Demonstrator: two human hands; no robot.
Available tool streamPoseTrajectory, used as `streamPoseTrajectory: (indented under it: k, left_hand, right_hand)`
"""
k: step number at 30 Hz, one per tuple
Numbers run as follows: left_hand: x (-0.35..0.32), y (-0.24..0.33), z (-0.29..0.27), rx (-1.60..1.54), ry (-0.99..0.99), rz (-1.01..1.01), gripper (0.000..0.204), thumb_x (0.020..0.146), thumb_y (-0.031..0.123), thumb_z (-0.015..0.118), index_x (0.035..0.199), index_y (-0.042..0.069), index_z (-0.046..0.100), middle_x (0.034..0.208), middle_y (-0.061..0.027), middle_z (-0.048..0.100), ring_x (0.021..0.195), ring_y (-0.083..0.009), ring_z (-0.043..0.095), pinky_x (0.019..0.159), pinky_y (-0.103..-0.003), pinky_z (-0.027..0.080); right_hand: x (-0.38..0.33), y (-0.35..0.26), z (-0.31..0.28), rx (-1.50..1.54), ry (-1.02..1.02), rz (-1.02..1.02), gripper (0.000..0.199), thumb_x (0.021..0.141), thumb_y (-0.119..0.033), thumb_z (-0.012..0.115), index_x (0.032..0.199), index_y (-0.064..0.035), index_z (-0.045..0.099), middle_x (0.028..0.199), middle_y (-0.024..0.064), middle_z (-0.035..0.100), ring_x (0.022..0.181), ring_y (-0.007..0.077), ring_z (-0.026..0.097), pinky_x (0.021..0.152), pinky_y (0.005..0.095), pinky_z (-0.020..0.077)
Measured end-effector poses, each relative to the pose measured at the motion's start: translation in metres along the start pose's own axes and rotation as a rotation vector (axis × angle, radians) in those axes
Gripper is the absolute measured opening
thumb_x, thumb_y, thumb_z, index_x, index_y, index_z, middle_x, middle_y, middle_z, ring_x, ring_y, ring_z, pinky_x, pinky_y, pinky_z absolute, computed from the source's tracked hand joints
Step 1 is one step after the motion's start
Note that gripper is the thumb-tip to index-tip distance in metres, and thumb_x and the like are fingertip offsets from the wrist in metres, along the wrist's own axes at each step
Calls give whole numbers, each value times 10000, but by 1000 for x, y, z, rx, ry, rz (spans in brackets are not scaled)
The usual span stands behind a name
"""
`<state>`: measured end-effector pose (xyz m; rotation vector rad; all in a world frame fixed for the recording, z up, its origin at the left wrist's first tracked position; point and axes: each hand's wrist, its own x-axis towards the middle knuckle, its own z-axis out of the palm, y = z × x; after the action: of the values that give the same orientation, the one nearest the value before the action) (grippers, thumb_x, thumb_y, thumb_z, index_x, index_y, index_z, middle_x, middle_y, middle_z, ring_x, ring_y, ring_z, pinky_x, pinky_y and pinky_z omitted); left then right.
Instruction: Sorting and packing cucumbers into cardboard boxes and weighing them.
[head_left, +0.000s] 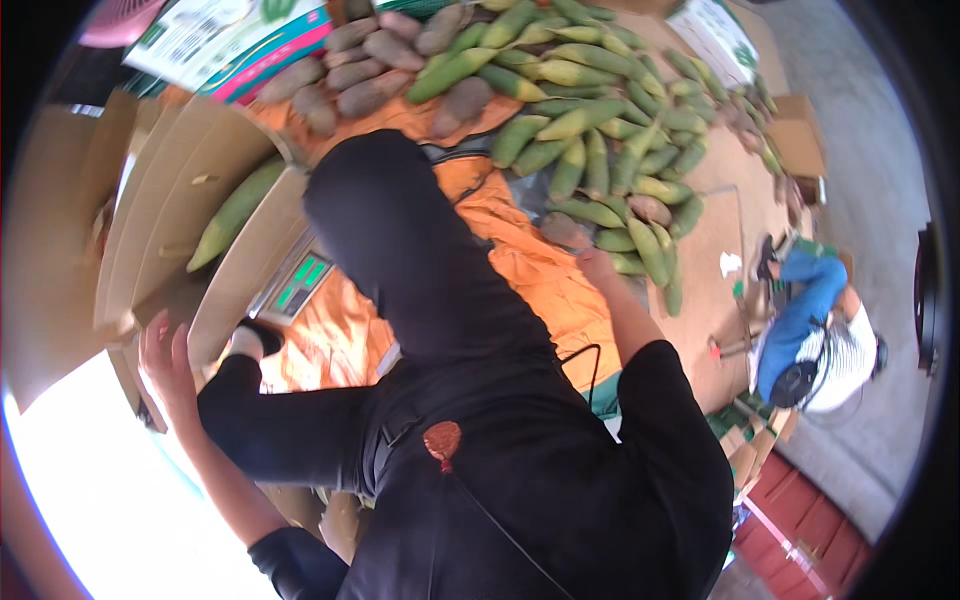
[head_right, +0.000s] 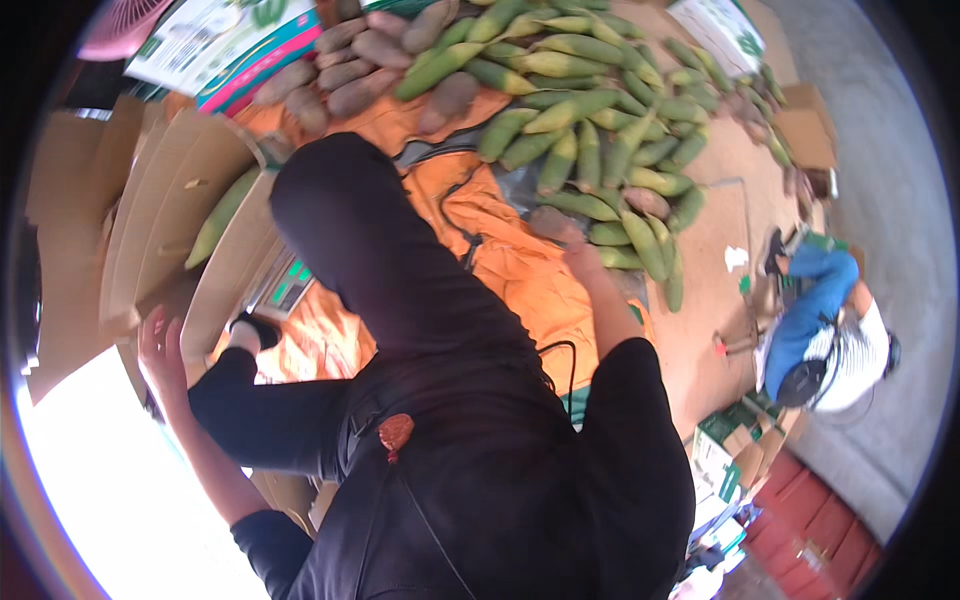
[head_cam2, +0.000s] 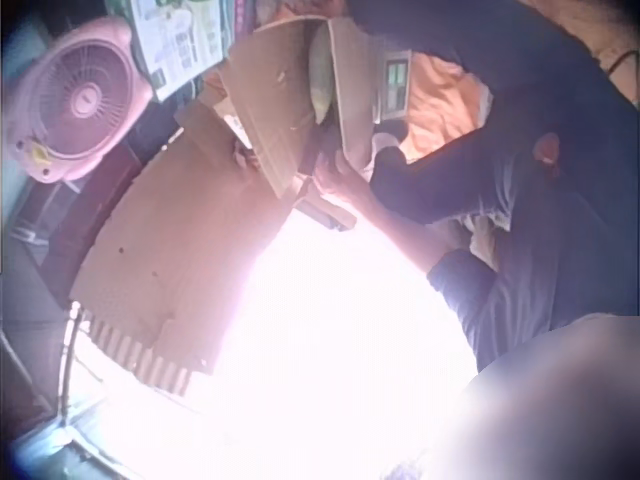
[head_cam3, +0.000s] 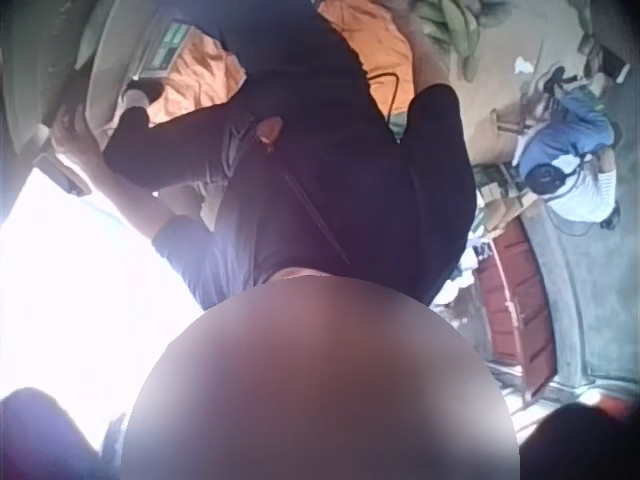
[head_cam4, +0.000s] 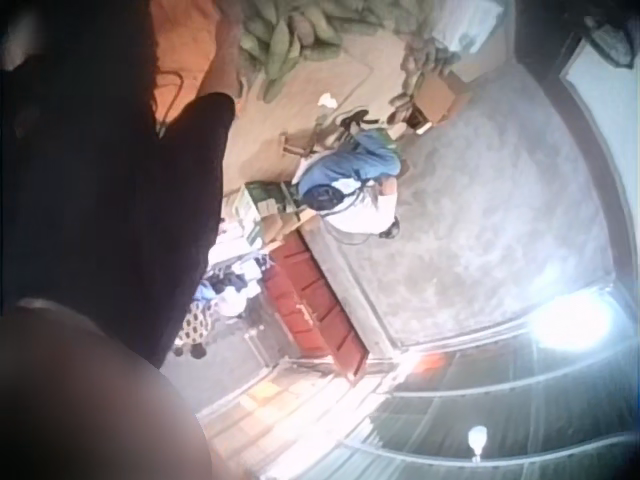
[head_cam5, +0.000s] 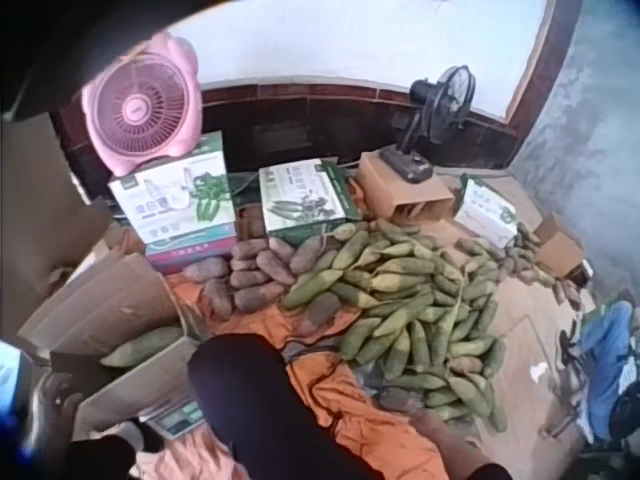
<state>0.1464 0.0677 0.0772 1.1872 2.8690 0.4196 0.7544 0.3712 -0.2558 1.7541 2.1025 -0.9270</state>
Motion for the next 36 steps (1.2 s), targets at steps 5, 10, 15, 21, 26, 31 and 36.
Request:
streamPoseTrajectory:
  k: [5, 10, 15, 21, 26, 31, 36]
  left_hand:
    - [-12, -22, -7, 7, -18, -146, 281, 815, 150, 666, 1071, 41, 626, 980, -116, 640, 961, -257, 616, 838, -355, 465]
    - [-24, -43, -4, 44, 36, -167, 260, 816, 180, 662, 1044, 56, 640, 956, -99, 642, 927, -239, 616, 817, -347, 465]
    - [-29, -46, -5, 54, 90, -182, 226, 832, 146, 643, 1038, 55, 649, 943, -97, 647, 907, -218, 624, 813, -329, 469]
    - [-28, -51, 0, -6, 177, -250, 201, 830, 109, 635, 1020, 44, 652, 921, -102, 650, 864, -213, 632, 784, -314, 479]
    - [-29, -56, 5, 93, 166, -100, 187, 813, 116, 643, 987, 50, 659, 880, -97, 656, 821, -223, 637, 758, -325, 488]
    - [-27, -51, 7, 106, 172, -96, 190, 790, 128, 657, 969, 66, 662, 852, -94, 658, 810, -248, 642, 752, -358, 491]
    - [-21, -35, -2, 74, 143, -124, 188, 798, 132, 648, 970, 55, 655, 889, -106, 654, 828, -252, 643, 765, -360, 492]
  right_hand:
    - [27, 26, -70, -60, 178, 94, 394, 739, -228, 684, 1079, -31, 652, 1047, 201, 654, 1006, 314, 624, 863, 367, 481]
    - [46, 24, -107, -245, 172, 238, 483, 727, -311, 704, 1148, -87, 631, 1128, 177, 633, 1089, 337, 579, 943, 395, 441]
    - [60, 30, -113, -243, 49, 284, 528, 718, -343, 716, 1183, -118, 609, 1351, 139, 483, 1303, 285, 379, 1060, 409, 320]
    - [69, 48, -91, -269, 143, 110, 535, 706, -278, 740, 1174, -50, 613, 1203, 158, 598, 1162, 323, 523, 1000, 381, 378]
    - [72, 42, -94, -250, 47, 74, 538, 729, -271, 718, 1193, -27, 595, 1185, 187, 602, 1147, 334, 535, 998, 383, 385]
    - [58, 19, -91, -290, 35, 136, 562, 755, -285, 689, 1233, -20, 564, 1210, 227, 575, 1163, 357, 524, 1003, 390, 390]
    - [45, -5, -83, -312, -61, 94, 553, 764, -341, 678, 1184, 8, 588, 1176, 235, 589, 1127, 368, 547, 971, 406, 419]
